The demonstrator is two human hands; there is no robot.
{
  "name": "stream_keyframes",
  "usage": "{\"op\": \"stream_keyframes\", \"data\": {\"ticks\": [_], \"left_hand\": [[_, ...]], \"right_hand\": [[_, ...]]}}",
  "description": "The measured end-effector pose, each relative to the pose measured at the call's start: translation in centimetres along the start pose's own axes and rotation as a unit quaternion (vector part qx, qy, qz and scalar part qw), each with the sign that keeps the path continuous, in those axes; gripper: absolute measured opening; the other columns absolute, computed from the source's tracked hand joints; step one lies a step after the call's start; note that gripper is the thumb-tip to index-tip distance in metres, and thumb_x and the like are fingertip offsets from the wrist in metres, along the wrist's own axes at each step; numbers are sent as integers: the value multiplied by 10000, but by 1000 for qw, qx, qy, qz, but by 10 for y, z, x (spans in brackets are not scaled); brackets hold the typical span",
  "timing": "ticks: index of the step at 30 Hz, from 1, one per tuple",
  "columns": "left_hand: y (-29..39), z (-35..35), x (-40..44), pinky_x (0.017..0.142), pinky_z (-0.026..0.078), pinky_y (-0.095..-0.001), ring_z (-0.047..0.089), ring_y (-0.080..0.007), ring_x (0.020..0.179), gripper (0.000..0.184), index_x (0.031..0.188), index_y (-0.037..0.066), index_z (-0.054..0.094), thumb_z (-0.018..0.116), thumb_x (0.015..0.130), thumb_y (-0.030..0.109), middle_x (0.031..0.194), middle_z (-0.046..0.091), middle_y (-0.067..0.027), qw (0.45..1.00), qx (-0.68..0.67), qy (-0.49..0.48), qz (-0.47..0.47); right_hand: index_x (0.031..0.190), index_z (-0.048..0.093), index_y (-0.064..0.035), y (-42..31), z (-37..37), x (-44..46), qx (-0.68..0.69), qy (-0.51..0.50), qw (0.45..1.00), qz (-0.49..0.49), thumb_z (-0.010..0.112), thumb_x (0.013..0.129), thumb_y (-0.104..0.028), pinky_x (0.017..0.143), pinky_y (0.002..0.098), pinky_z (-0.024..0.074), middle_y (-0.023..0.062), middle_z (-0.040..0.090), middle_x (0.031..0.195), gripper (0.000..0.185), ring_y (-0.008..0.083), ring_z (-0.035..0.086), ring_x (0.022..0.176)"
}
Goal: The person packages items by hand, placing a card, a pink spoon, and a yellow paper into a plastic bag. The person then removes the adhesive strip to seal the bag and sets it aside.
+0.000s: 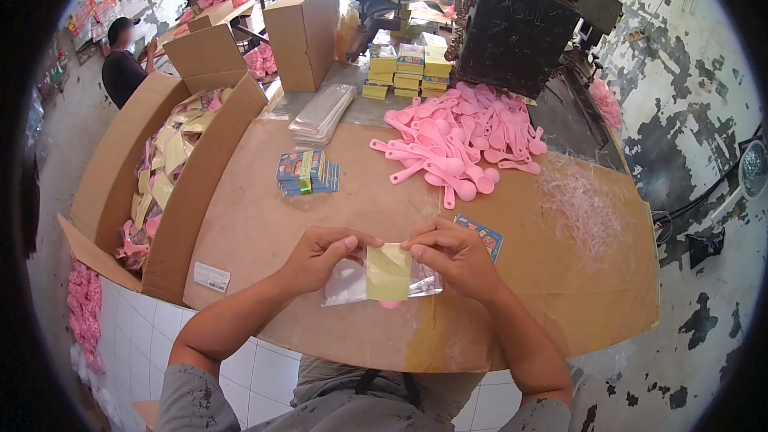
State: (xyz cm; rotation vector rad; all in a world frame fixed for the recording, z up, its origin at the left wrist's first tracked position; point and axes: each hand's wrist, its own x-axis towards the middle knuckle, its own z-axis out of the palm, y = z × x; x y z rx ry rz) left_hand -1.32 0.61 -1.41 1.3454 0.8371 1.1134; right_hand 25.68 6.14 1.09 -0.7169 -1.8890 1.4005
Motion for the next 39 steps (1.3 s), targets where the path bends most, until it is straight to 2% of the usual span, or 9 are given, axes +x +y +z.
{"op": "stream_keyframes", "data": {"ticks": [10, 17, 25, 28, 31, 34, 36, 38, 39], "left_hand": [[3, 4, 3, 844, 608, -285, 723, -130, 985, 258, 1245, -39, 689, 634, 1048, 118, 1108, 758, -97, 997, 3, 4, -75], [5, 4, 2, 835, 598, -267, 714, -111, 976, 248, 1250, -28, 691, 638, 1045, 100, 1104, 760, -90, 998, -6, 19, -63], [9, 7, 5, 830, 592, -266, 712, -128, 993, 291, 1295, -28, 644, 647, 1042, 115, 1080, 755, -88, 995, -72, 68, -12], [9, 10, 1, 810, 602, -286, 722, -142, 963, 317, 1286, -27, 636, 681, 1025, 148, 1058, 746, -99, 999, -14, 42, -5], [14, 3, -1, 780, 605, -286, 729, -141, 907, 288, 1216, -31, 651, 715, 1003, 152, 1007, 745, -95, 995, -22, -50, -89], [20, -8, 0, 760, 611, -287, 739, -152, 874, 262, 1145, -38, 655, 725, 999, 168, 978, 746, -95, 997, -20, -21, -72], [39, -31, -1, 743, 618, -291, 748, -166, 890, 241, 1083, -26, 654, 703, 1017, 200, 980, 742, -104, 995, 33, 88, -38], [56, -43, 0, 817, 607, -308, 725, -168, 1007, 254, 1106, -15, 644, 683, 1029, 224, 1100, 720, -131, 934, -46, 332, 123], [70, -46, 1, 847, 593, -308, 707, -170, 1047, 253, 1142, -7, 639, 681, 1028, 214, 1138, 706, -125, 912, -114, 352, 178]], "right_hand": [[1108, 750, 21, 8, 4, 2, 0, 3, 1000, -4, 725, 922, 34, 777, 254, 535, 57, 657, 1058, 188, 119, 653, 931], [1287, 623, 34, -1, 11, 0, 62, 3, 997, 39, 702, 967, -18, 853, 266, 532, 54, 659, 1099, 334, 118, 650, 999], [1245, 636, 39, 4, 5, -1, 54, -33, 993, 104, 706, 966, -17, 852, 273, 532, 52, 708, 1043, 292, 108, 665, 956], [1236, 642, 43, -2, 2, -2, 63, -35, 994, 85, 705, 971, -22, 857, 268, 528, 53, 704, 1046, 279, 103, 658, 961], [1220, 652, 42, -12, 5, -1, 105, -30, 991, 72, 702, 972, -15, 854, 274, 529, 55, 700, 1053, 259, 106, 654, 952], [1220, 664, 18, -5, -3, 1, 70, 14, 997, 38, 705, 971, -26, 851, 282, 529, 54, 699, 1063, 256, 111, 654, 937], [1226, 673, -5, -5, -18, 0, -23, 46, 998, 24, 717, 963, -55, 863, 296, 527, 58, 701, 1060, 271, 126, 657, 942], [1234, 681, -28, -16, -37, 0, -155, 73, 985, 26, 739, 950, -100, 885, 319, 522, 66, 705, 1048, 299, 152, 662, 961], [1234, 683, -29, -19, -46, 0, -208, 75, 975, 23, 750, 938, -124, 898, 334, 519, 78, 702, 1058, 319, 175, 664, 977]]}}
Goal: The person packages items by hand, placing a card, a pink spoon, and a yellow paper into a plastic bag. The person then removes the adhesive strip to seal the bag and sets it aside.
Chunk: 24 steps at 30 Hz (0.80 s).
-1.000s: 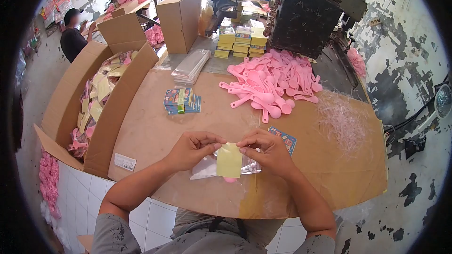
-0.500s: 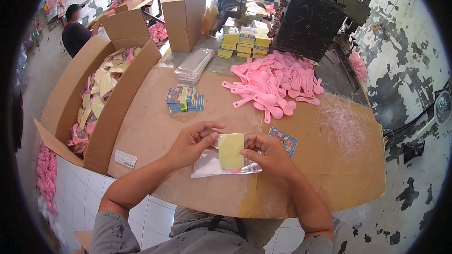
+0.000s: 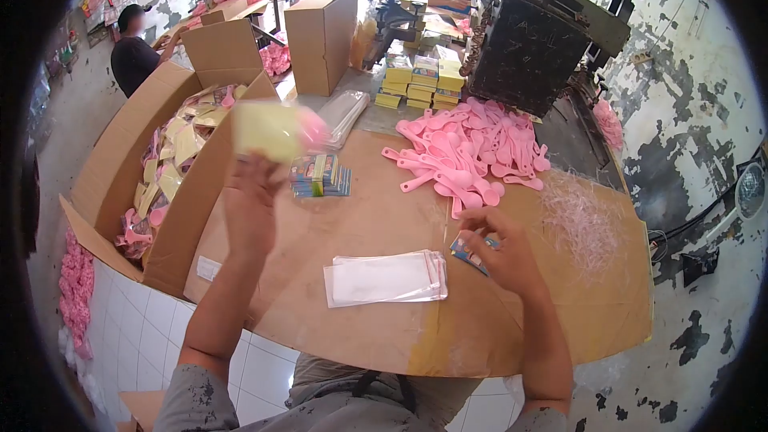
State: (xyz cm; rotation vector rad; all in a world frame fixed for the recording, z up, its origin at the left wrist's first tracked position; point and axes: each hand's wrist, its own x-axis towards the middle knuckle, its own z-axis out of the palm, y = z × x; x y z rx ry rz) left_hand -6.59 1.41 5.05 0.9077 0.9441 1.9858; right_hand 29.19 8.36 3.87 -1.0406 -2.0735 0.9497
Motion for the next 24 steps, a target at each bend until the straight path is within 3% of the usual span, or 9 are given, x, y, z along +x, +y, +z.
{"op": "stream_keyframes", "data": {"ticks": [2, 5, 7, 9, 13, 16, 24], "left_hand": [[20, 5, 10, 907, 564, -308, 671, -176, 1128, 271, 1216, 9, 630, 678, 1026, 196, 1214, 676, -113, 983, -161, 62, 63], [-18, -12, 7, 987, 509, -334, 617, -193, 1229, 337, 1301, 1, 617, 672, 1003, 149, 1292, 660, -80, 998, -56, -39, 1], [-42, -3, -11, 939, 524, -349, 652, -193, 1119, 378, 1304, 23, 627, 717, 960, 152, 1283, 655, -68, 966, 193, -174, -22], [-47, 9, -26, 913, 536, -375, 665, -217, 1048, 444, 1301, 35, 641, 774, 911, 200, 1228, 656, -94, 872, 384, -304, 27], [-75, 17, -38, 848, 536, -399, 658, -297, 987, 465, 1256, 30, 679, 810, 873, 258, 1085, 645, -128, 780, 486, -381, 106], [-85, 23, -39, 822, 531, -403, 648, -293, 955, 392, 1167, 44, 714, 818, 859, 262, 1068, 642, -124, 742, 504, -423, 127], [-99, 23, -38, 801, 508, -415, 631, -279, 884, 199, 1001, 55, 722, 802, 849, 155, 923, 640, -97, 793, 436, -418, 84]], "right_hand": [[1235, 688, -31, 3, -16, 0, -106, 12, 994, -12, 773, 912, -171, 924, 365, 513, 103, 695, 1079, 362, 220, 667, 1009], [1236, 685, -10, 21, -28, -7, -283, -7, 958, -54, 793, 887, -207, 958, 399, 502, 129, 670, 1115, 415, 282, 661, 1041], [1237, 683, -7, 39, -25, -11, -279, -29, 959, -37, 802, 875, -197, 953, 398, 509, 137, 656, 1130, 425, 296, 659, 1047], [1223, 681, -3, 45, -23, -13, -251, -35, 967, -8, 810, 862, -175, 943, 394, 517, 139, 647, 1122, 420, 301, 657, 1044], [1157, 674, 4, 45, -17, -12, -162, 0, 986, 50, 821, 831, -106, 903, 380, 531, 132, 637, 1073, 374, 292, 655, 1015], [1116, 664, 5, 51, -11, -14, -148, 27, 988, 37, 818, 823, -73, 880, 378, 534, 125, 629, 1051, 340, 285, 655, 983], [1080, 674, -2, 49, -11, -16, -130, 42, 990, 37, 781, 852, -50, 862, 387, 523, 125, 630, 1030, 257, 291, 650, 964]]}}
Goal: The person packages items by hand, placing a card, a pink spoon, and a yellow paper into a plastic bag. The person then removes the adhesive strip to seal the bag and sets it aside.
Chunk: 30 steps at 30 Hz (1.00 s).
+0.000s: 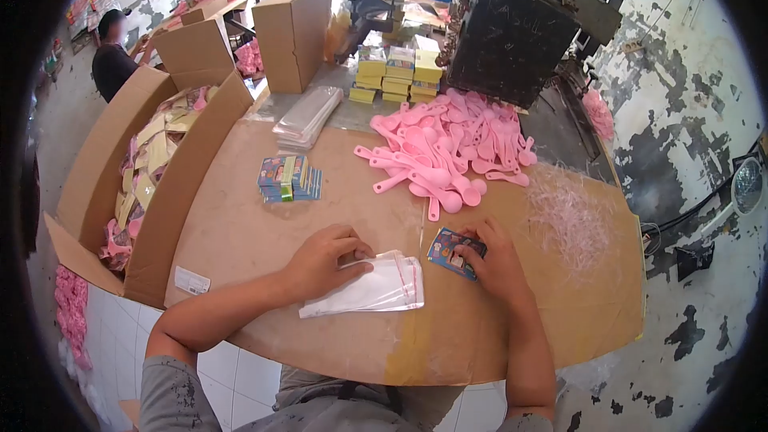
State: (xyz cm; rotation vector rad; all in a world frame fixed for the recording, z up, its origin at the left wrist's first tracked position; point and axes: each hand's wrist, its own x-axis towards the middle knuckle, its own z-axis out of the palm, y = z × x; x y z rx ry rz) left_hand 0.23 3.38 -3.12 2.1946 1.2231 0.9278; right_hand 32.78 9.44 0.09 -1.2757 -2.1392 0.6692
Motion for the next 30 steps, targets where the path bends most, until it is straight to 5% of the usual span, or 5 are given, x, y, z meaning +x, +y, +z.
{"op": "stream_keyframes", "data": {"ticks": [8, 17, 20, 25, 30], "left_hand": [[3, 0, -3, 778, 524, -399, 651, -282, 847, 234, 1098, 18, 734, 770, 878, 89, 912, 647, -115, 999, -25, 39, -17], [2, 7, -3, 695, 521, -320, 626, -184, 764, 228, 1127, 2, 695, 756, 910, 41, 920, 646, -86, 992, -106, 45, -42], [10, 1, -3, 668, 500, -291, 583, -128, 722, 212, 1129, 11, 687, 749, 929, 45, 917, 645, -56, 984, -139, 30, -104], [13, -3, -3, 647, 481, -253, 557, -62, 728, 252, 1178, 20, 676, 753, 941, 59, 912, 654, -12, 959, -239, 14, -152], [7, -6, -3, 723, 510, -255, 607, -73, 797, 214, 1180, 0, 636, 700, 980, 40, 962, 665, -29, 984, -138, -16, -111]], "right_hand": [[1049, 673, -12, 7, 2, 3, -96, 56, 990, -89, 774, 876, -63, 824, 371, 525, 107, 666, 1013, 207, 262, 667, 943], [1031, 681, -24, -25, 36, -18, 353, -7, 934, 53, 767, 901, -63, 796, 364, 538, 99, 706, 1019, 160, 223, 690, 894], [1048, 713, -41, -29, 32, -10, 55, -77, 988, -123, 776, 877, -70, 805, 377, 532, 107, 682, 996, 184, 274, 672, 907], [1108, 735, -53, -27, 31, -9, 1, -74, 981, -182, 738, 843, -42, 824, 395, 526, 127, 647, 1026, 265, 304, 649, 911], [1144, 734, -58, -22, 26, -11, 41, -96, 986, -133, 681, 817, -1, 855, 397, 529, 137, 644, 1049, 336, 308, 651, 915]]}}
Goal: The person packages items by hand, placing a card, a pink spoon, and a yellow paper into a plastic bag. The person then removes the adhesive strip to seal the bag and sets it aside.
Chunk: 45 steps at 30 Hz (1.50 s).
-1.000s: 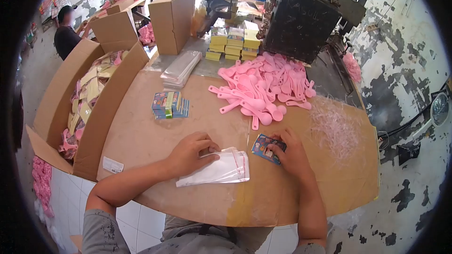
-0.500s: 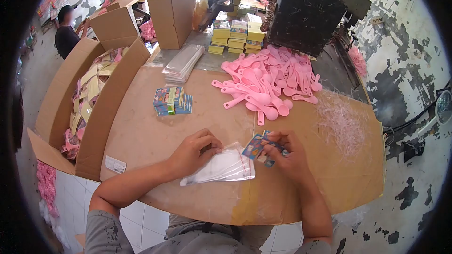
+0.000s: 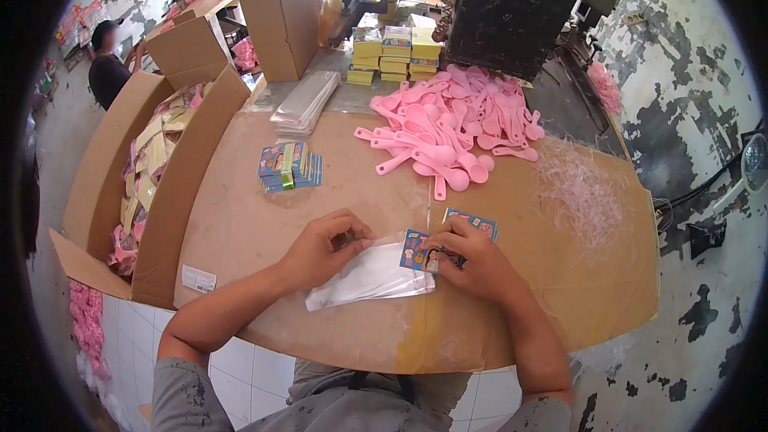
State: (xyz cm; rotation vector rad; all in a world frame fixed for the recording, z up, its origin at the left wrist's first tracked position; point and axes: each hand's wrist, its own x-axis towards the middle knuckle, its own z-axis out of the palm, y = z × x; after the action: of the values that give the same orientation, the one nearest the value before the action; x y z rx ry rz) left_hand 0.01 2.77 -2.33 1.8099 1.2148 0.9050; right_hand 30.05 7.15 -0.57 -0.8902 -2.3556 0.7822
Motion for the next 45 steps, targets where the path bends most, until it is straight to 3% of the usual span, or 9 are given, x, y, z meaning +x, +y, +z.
{"op": "stream_keyframes", "data": {"ticks": [5, 10, 14, 20, 29, 34, 38, 41, 45], "left_hand": [[-11, 5, 1, 827, 550, -289, 696, -136, 942, 150, 1144, 3, 590, 647, 1009, 37, 1019, 718, -88, 978, -206, 38, -25], [-10, 0, 4, 898, 551, -299, 726, -171, 1015, 250, 1224, 29, 489, 626, 1016, 6, 1031, 754, -139, 935, -353, -1, -38], [5, -1, 1, 906, 561, -317, 733, -188, 1018, 269, 1237, 26, 499, 643, 1011, 4, 1042, 764, -148, 940, -335, -3, -67], [6, 1, 0, 874, 574, -286, 734, -161, 990, 382, 1325, -11, 514, 675, 979, -26, 1039, 761, -145, 954, -293, 13, -63], [15, 2, -3, 887, 591, -287, 739, -181, 988, 397, 1327, -51, 544, 685, 956, -52, 1046, 751, -154, 959, -275, 16, -65], [14, 4, -3, 890, 595, -291, 740, -173, 988, 391, 1326, -54, 553, 692, 961, -32, 1052, 750, -149, 958, -280, 19, -61], [18, 3, -7, 880, 598, -295, 736, -152, 974, 352, 1306, -44, 591, 701, 978, 20, 1066, 754, -131, 987, -162, -21, -4], [29, -1, -9, 849, 604, -303, 743, -159, 941, 335, 1295, -34, 616, 704, 987, 65, 1067, 763, -127, 992, -117, -47, -1], [22, 6, -11, 786, 610, -309, 756, -175, 903, 340, 1297, -20, 632, 707, 994, 114, 1049, 774, -126, 986, -161, -32, 10]], "right_hand": [[1181, 700, -30, 3, -1, -3, -58, 15, 998, 15, 676, 816, 51, 918, 319, 541, 111, 694, 1143, 375, 226, 688, 997], [1243, 665, 4, -2, 12, 1, 163, 118, 977, 72, 733, 894, -4, 888, 320, 562, 106, 718, 1124, 356, 185, 694, 1023], [1276, 637, 18, -7, 17, 1, 261, 151, 948, 100, 739, 936, -15, 909, 311, 563, 99, 708, 1166, 356, 138, 675, 1053], [1275, 640, 12, -10, 17, -1, 281, 184, 938, 88, 732, 940, -5, 907, 299, 561, 93, 696, 1179, 348, 148, 678, 1045], [1238, 669, 8, -13, 22, -4, 238, 169, 954, 70, 732, 918, 19, 856, 299, 555, 80, 692, 1122, 326, 146, 676, 988], [1232, 688, -3, -11, 12, 1, 70, 87, 993, -29, 724, 905, 42, 828, 276, 533, 41, 679, 1024, 332, 118, 655, 929], [1198, 709, -14, -29, 14, 10, 43, 67, 994, -72, 756, 883, 12, 722, 298, 508, 56, 666, 915, 319, 153, 631, 818], [1238, 674, -20, -27, 31, 3, 207, 127, 968, 63, 769, 906, -26, 716, 278, 508, 34, 678, 932, 346, 104, 628, 818], [1242, 647, -17, -31, 36, 6, 319, 210, 921, 78, 776, 931, -89, 729, 265, 513, 32, 696, 969, 344, 94, 644, 856]]}}
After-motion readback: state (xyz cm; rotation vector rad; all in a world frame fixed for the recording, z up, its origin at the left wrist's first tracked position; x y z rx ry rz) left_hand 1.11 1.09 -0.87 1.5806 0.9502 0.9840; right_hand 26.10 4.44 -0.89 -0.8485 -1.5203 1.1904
